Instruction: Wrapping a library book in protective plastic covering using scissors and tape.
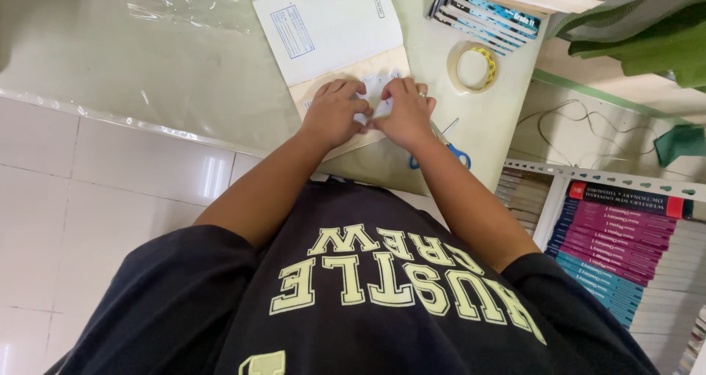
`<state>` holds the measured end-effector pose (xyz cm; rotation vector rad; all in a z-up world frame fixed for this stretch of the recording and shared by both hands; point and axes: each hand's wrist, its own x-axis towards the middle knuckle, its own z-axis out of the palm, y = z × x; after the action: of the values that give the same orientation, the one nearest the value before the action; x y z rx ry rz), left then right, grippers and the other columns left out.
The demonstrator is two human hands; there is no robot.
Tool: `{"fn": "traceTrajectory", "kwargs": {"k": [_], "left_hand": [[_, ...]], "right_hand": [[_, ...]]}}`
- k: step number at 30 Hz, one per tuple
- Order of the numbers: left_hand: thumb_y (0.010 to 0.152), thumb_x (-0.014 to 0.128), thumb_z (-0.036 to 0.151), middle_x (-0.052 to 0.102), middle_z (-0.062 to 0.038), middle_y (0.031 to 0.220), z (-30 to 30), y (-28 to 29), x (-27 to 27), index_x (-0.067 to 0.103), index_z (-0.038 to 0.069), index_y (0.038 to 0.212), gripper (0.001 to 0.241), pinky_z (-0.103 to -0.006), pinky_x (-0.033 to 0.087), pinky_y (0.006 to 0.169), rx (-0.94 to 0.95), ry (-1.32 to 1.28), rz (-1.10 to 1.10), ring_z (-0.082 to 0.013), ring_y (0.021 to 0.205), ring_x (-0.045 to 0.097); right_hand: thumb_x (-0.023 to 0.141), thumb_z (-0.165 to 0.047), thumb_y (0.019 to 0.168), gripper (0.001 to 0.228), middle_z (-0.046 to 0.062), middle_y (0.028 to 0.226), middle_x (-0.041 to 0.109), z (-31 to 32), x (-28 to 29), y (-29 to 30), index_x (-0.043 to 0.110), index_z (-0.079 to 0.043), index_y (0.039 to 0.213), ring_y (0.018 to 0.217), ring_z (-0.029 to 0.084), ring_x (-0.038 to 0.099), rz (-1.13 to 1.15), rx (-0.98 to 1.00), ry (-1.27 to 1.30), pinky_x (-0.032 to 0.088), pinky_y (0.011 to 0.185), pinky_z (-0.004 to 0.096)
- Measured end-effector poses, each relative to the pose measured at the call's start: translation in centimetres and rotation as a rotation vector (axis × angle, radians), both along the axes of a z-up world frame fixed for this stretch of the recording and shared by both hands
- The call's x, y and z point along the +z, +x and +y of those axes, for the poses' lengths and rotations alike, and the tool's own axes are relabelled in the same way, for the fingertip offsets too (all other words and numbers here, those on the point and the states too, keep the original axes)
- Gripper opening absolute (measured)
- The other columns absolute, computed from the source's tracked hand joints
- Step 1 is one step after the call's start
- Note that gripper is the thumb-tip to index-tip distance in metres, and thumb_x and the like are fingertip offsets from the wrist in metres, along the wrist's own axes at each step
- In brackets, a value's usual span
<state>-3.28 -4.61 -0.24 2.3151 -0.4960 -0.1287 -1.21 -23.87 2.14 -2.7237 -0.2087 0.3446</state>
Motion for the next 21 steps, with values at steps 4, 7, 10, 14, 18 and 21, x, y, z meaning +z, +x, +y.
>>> {"fn": "traceTrajectory", "kwargs": {"k": [4, 7, 10, 14, 18, 21], "left_hand": [[0.070, 0.087, 0.023, 0.060, 0.000, 0.127, 0.1, -0.1, -0.5, 0.081, 0.023, 0.098, 0.029, -0.0446, 0.036, 0.108, 0.005, -0.019, -0.002, -0.0241, 0.128, 0.050], [0.072, 0.087, 0.024, 0.060, 0.002, 0.128, 0.0, 0.1, -0.6, 0.081, 0.024, 0.099, 0.027, -0.0444, 0.036, 0.110, 0.011, -0.025, 0.004, -0.0226, 0.128, 0.050], [0.067, 0.088, 0.021, 0.060, 0.002, 0.129, 0.0, 0.3, -0.3, 0.082, 0.025, 0.100, 0.033, -0.0434, 0.037, 0.109, 0.001, -0.001, 0.038, -0.0222, 0.129, 0.049], [0.063, 0.089, 0.015, 0.058, 0.001, 0.131, 0.3, 0.9, 0.7, 0.081, 0.025, 0.103, 0.042, -0.0427, 0.037, 0.110, -0.060, 0.078, 0.080, -0.0237, 0.130, 0.047], [0.061, 0.087, 0.009, 0.057, 0.001, 0.133, 0.1, 1.0, 1.5, 0.080, 0.026, 0.105, 0.047, -0.0416, 0.036, 0.111, -0.085, 0.147, 0.114, -0.0235, 0.131, 0.046], [0.064, 0.084, 0.007, 0.056, 0.001, 0.132, 0.0, 1.1, 2.1, 0.080, 0.026, 0.105, 0.045, -0.0417, 0.035, 0.111, -0.090, 0.168, 0.126, -0.0234, 0.132, 0.045]], "right_hand": [[0.099, -0.026, 0.050, 0.064, 0.002, 0.120, 0.056, 1.2, 0.5, 0.7, 0.061, -0.020, 0.101, 0.119, 0.033, 0.046, 0.071, -0.097, -0.020, 0.033, 0.094, 0.050], [0.099, -0.023, 0.046, 0.066, 0.000, 0.119, 0.058, 1.7, 0.9, 1.2, 0.061, -0.021, 0.100, 0.118, 0.033, 0.047, 0.106, -0.144, -0.059, 0.035, 0.093, 0.049], [0.099, -0.022, 0.047, 0.066, -0.001, 0.115, 0.060, 1.4, 1.1, 1.6, 0.060, -0.020, 0.099, 0.118, 0.032, 0.050, 0.112, -0.122, -0.093, 0.037, 0.091, 0.050], [0.098, -0.020, 0.051, 0.062, -0.001, 0.111, 0.063, 0.4, 1.1, 2.5, 0.060, -0.019, 0.100, 0.113, 0.029, 0.055, 0.121, -0.025, -0.120, 0.040, 0.091, 0.050], [0.095, -0.017, 0.058, 0.055, -0.003, 0.107, 0.065, -0.4, 1.1, 2.9, 0.060, -0.019, 0.101, 0.110, 0.024, 0.059, 0.153, 0.045, -0.134, 0.041, 0.093, 0.047], [0.094, -0.015, 0.061, 0.051, -0.004, 0.107, 0.066, -0.4, 1.4, 2.8, 0.062, -0.019, 0.100, 0.111, 0.024, 0.058, 0.153, 0.058, -0.135, 0.040, 0.094, 0.046]]}}
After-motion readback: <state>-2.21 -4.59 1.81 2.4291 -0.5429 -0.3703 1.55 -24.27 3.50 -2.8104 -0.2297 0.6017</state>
